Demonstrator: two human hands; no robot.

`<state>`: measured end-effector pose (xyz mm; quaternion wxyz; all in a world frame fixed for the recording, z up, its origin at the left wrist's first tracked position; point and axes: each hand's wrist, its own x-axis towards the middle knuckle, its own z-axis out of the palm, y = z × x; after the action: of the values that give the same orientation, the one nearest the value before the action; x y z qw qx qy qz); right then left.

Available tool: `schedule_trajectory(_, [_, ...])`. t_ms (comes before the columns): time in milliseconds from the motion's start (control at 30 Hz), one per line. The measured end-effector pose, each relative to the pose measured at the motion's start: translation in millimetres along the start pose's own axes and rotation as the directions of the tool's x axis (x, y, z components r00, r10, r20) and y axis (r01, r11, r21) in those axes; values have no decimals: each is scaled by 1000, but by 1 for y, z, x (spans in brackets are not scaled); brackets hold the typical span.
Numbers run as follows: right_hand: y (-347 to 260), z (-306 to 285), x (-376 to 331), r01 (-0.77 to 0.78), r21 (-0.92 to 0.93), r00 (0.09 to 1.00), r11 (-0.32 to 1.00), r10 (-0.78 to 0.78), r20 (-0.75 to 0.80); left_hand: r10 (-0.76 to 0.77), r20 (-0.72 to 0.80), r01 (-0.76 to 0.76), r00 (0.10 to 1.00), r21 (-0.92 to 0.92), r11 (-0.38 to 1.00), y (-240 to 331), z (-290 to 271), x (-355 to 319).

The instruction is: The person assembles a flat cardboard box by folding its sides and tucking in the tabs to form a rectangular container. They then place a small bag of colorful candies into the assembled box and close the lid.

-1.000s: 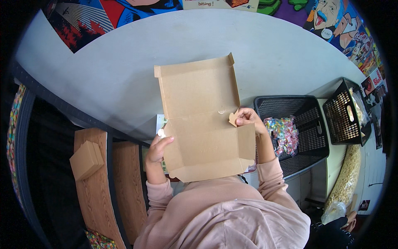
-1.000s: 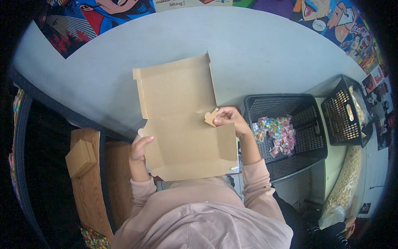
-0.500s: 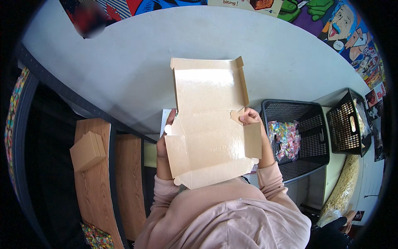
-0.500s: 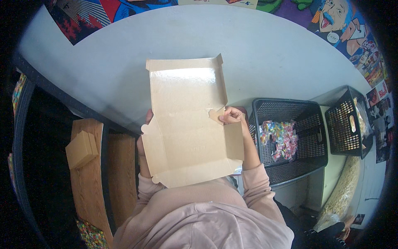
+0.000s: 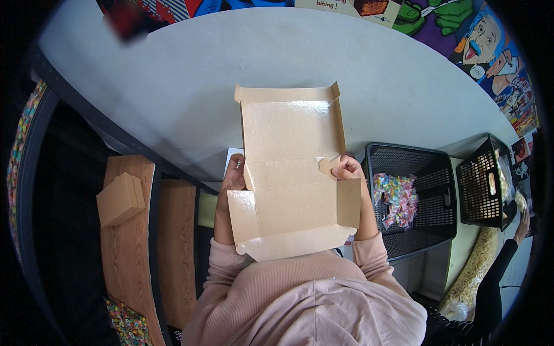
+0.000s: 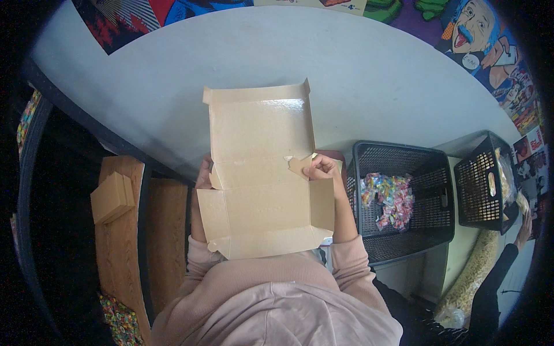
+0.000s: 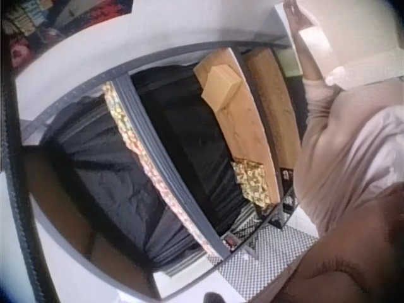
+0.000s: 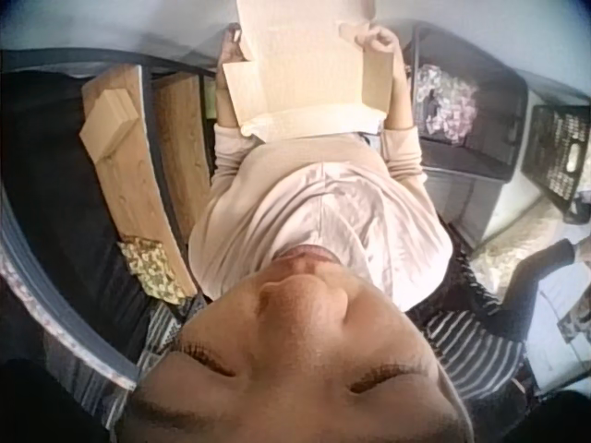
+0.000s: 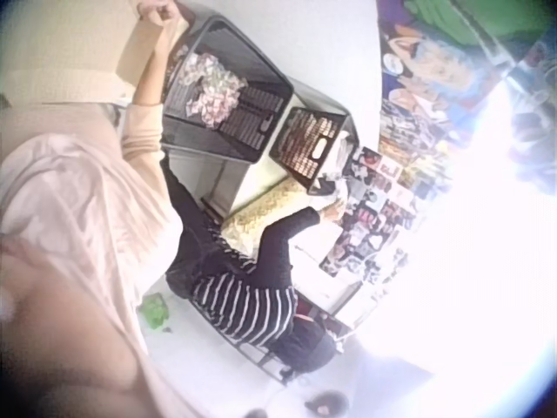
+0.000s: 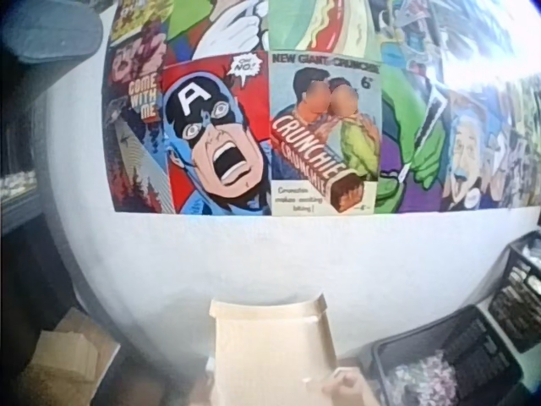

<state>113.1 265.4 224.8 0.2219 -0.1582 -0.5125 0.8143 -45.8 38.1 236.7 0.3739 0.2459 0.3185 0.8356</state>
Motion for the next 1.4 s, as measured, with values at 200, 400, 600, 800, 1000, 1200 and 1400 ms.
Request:
schedule_trajectory(200, [-8,6,-3,15,153,998,988,-24,59,-228,-236,286,945,250,925,13,22,-23])
schedule_trajectory(400, [-19,4,-4,-19,180,994,984,-1,110,-473,-97,465,876,430,774,27,20,16])
schedule_trajectory(600, [-35,5,-6,-150,37,982,988,145,121,-422,-210,464,882,547,697,33,39,11])
schedule_trajectory(800, [-47,30,-7,-81,-164,990,983,99,104,18,-386,254,922,642,723,23,57,3])
schedule_trajectory(1000, [-31,7,2,-41,-251,933,967,127,338,45,-246,124,968,629,768,20,37,-2])
schedule_trajectory(1200, [-37,25,1,-113,-316,947,942,198,253,-18,-528,325,849,494,807,0,13,5])
schedule_trajectory(1400, [-38,21,13,-122,-305,958,945,192,214,-217,-281,224,935,-10,975,0,12,-2])
